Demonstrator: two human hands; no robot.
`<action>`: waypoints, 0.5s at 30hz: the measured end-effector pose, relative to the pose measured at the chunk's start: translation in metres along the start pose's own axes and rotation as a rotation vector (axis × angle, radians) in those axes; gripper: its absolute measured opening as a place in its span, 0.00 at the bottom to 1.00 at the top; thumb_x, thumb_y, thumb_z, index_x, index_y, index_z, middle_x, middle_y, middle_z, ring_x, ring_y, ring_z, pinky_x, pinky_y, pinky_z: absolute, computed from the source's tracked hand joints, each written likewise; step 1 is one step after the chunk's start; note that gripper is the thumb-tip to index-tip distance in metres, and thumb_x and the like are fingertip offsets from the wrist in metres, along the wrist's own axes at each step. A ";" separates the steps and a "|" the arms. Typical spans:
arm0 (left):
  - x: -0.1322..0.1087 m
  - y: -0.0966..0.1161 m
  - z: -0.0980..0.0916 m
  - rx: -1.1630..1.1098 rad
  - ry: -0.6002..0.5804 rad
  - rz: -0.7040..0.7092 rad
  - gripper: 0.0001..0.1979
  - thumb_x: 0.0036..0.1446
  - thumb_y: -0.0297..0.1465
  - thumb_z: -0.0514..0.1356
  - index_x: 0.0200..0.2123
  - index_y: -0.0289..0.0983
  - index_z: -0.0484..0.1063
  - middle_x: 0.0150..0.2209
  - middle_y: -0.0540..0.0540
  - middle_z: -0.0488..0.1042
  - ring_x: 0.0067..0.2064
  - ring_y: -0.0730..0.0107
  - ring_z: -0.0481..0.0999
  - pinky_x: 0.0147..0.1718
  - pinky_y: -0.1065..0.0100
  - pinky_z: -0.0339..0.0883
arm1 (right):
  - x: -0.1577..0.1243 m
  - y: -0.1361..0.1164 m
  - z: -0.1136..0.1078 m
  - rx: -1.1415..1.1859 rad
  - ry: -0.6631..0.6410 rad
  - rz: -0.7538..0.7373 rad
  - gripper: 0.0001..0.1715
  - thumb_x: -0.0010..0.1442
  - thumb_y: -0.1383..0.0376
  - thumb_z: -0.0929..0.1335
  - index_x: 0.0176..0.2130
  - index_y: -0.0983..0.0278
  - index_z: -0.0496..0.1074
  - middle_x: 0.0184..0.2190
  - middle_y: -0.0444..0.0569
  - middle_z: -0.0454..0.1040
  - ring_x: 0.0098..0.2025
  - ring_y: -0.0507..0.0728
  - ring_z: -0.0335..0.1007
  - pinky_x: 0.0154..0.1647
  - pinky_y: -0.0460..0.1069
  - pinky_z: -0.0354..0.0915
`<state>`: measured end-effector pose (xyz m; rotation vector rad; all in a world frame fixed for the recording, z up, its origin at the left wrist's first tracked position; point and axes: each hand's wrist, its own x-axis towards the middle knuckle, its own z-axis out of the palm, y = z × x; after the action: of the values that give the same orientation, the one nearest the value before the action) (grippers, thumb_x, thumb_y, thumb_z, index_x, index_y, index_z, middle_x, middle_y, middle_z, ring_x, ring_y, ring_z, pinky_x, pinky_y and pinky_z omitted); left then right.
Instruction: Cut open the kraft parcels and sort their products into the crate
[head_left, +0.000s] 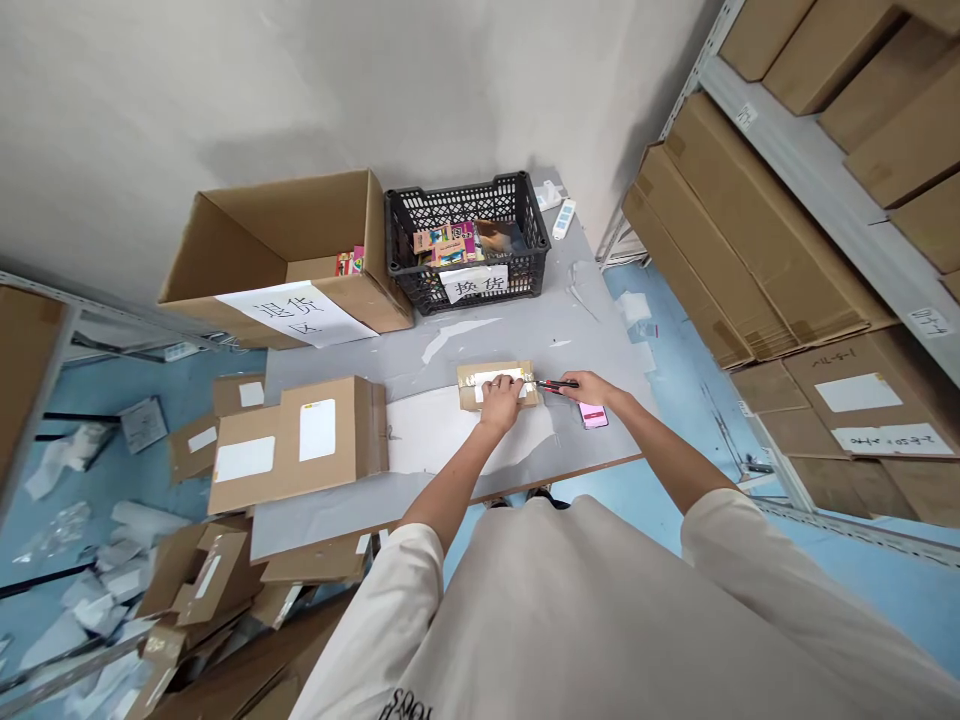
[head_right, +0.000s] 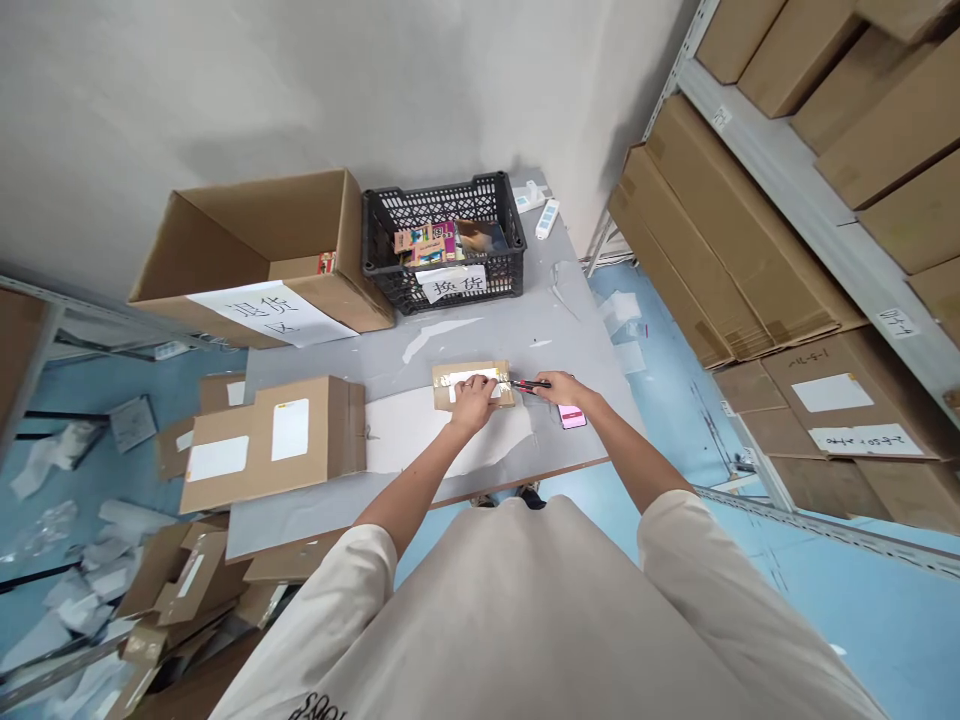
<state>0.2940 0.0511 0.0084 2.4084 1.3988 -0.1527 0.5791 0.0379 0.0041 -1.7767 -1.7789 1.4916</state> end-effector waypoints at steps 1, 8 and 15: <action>-0.001 -0.001 0.000 -0.004 0.002 0.000 0.26 0.68 0.32 0.67 0.68 0.43 0.70 0.67 0.34 0.70 0.70 0.43 0.67 0.69 0.44 0.56 | 0.003 -0.001 0.001 -0.020 0.001 -0.016 0.19 0.66 0.49 0.74 0.46 0.59 0.82 0.27 0.41 0.77 0.29 0.54 0.69 0.32 0.46 0.62; -0.008 -0.006 0.002 0.008 0.014 0.008 0.27 0.69 0.34 0.67 0.69 0.46 0.69 0.70 0.33 0.67 0.71 0.43 0.67 0.69 0.43 0.56 | 0.012 -0.002 -0.010 -0.060 -0.168 -0.034 0.21 0.68 0.47 0.73 0.49 0.59 0.83 0.27 0.41 0.77 0.29 0.54 0.67 0.33 0.47 0.62; -0.005 -0.009 0.001 0.005 0.005 0.040 0.26 0.69 0.32 0.65 0.69 0.46 0.68 0.71 0.32 0.67 0.73 0.42 0.66 0.69 0.41 0.56 | 0.016 -0.001 -0.007 -0.187 0.028 -0.080 0.16 0.66 0.50 0.75 0.49 0.54 0.85 0.31 0.44 0.80 0.32 0.56 0.70 0.35 0.47 0.61</action>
<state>0.2837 0.0502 0.0066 2.4404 1.3532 -0.1397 0.5800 0.0548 0.0008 -1.7760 -2.0088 1.3007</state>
